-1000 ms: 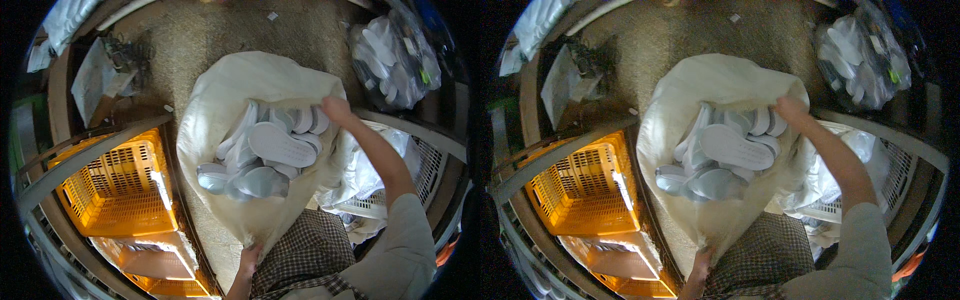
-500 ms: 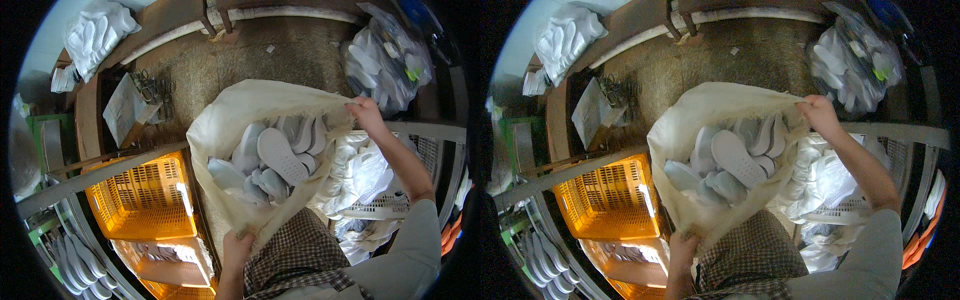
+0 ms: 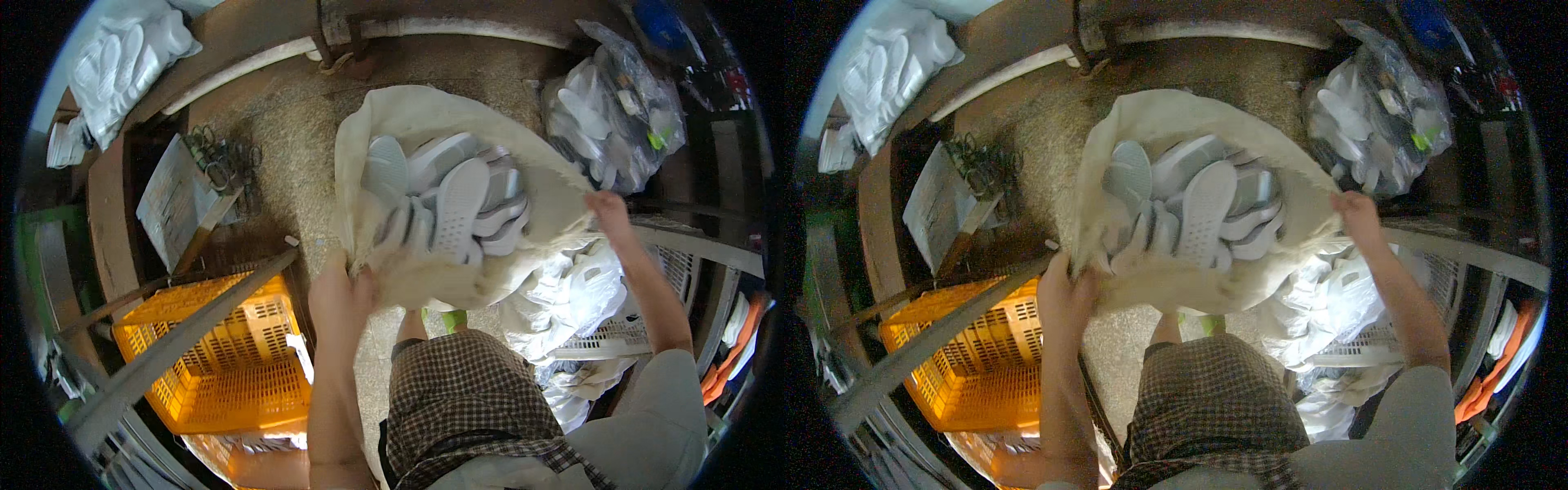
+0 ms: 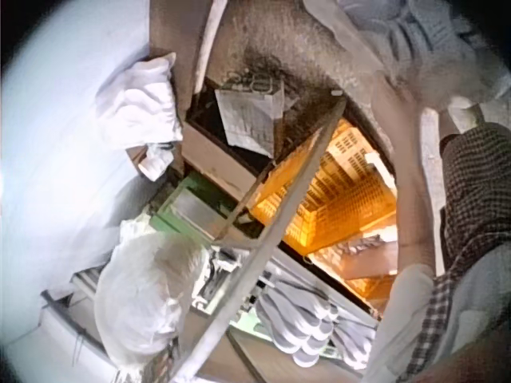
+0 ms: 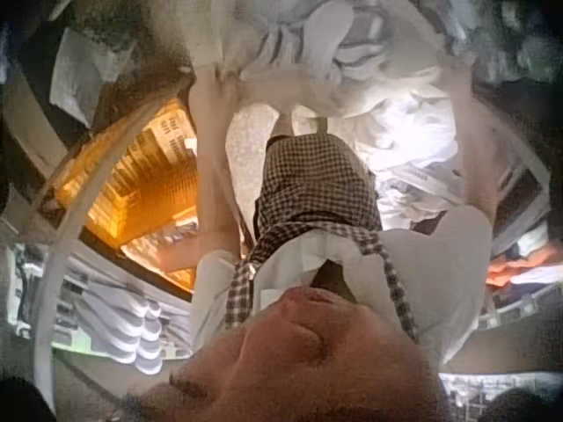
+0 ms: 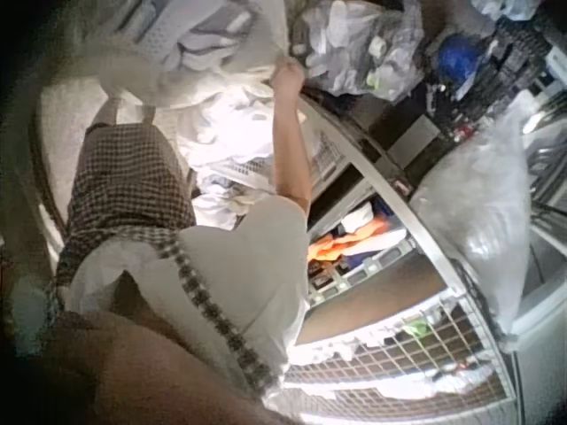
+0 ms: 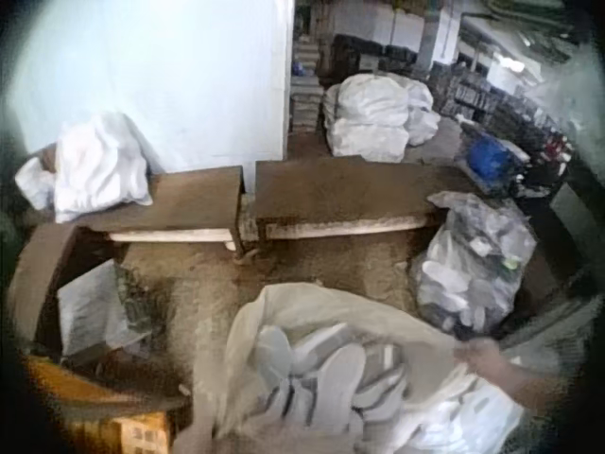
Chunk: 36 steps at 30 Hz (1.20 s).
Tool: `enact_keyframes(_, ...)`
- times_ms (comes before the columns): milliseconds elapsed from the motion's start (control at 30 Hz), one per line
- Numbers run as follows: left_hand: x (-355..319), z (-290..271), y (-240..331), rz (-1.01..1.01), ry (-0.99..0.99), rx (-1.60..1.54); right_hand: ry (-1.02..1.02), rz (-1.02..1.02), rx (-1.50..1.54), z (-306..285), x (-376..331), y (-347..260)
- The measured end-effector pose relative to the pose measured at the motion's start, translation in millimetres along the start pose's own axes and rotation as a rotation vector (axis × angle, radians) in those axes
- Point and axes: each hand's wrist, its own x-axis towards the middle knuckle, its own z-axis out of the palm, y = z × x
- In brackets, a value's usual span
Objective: The person repeatedly picks up pairs of white slippers from a table, stacks them, and places them into a large white sack. They also write on a clipboard and handle a yellow crate during the process.
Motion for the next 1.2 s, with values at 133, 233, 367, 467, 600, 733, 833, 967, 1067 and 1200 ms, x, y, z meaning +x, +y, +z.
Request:
enact_keyframes(133, 62, 24, -18, -0.042, -0.058, 0.243, -0.008, -0.349, -0.734, 14, 18, -19)
enact_keyframes(233, 81, 34, -18, 0.037, -0.045, 0.292, 0.02, -0.521, -0.898, 12, 21, -55)
enact_keyframes(367, 69, 54, -3, -0.021, -0.229, 0.176, -0.303, -0.047, -0.491, 48, -25, -87)
enact_keyframes(467, 48, 121, 19, -0.026, -0.358, -0.023, -0.556, -0.42, -0.341, 116, -39, -85)
enact_keyframes(600, 50, 201, 0, 0.267, -0.424, -0.201, -0.697, -0.349, -0.323, 160, -6, -88)
enact_keyframes(733, 64, 258, -11, 0.265, -0.351, -0.339, -0.74, -0.536, -0.561, 185, 5, -102)
enact_keyframes(833, 67, 255, -5, 0.076, -0.354, -0.432, -0.641, -0.969, -0.638, 166, 23, -82)
enact_keyframes(967, 61, 228, 2, 0.144, -0.497, -0.203, -0.311, -1.267, -0.308, 151, 61, -31)
enact_keyframes(1067, 63, 224, 9, 0.078, -0.455, -0.149, -0.663, -1.121, -0.435, 196, 70, 3)
enact_keyframes(1200, 81, 202, 27, -0.112, -0.25, -0.36, -0.939, -0.547, -0.334, 213, 76, 42)
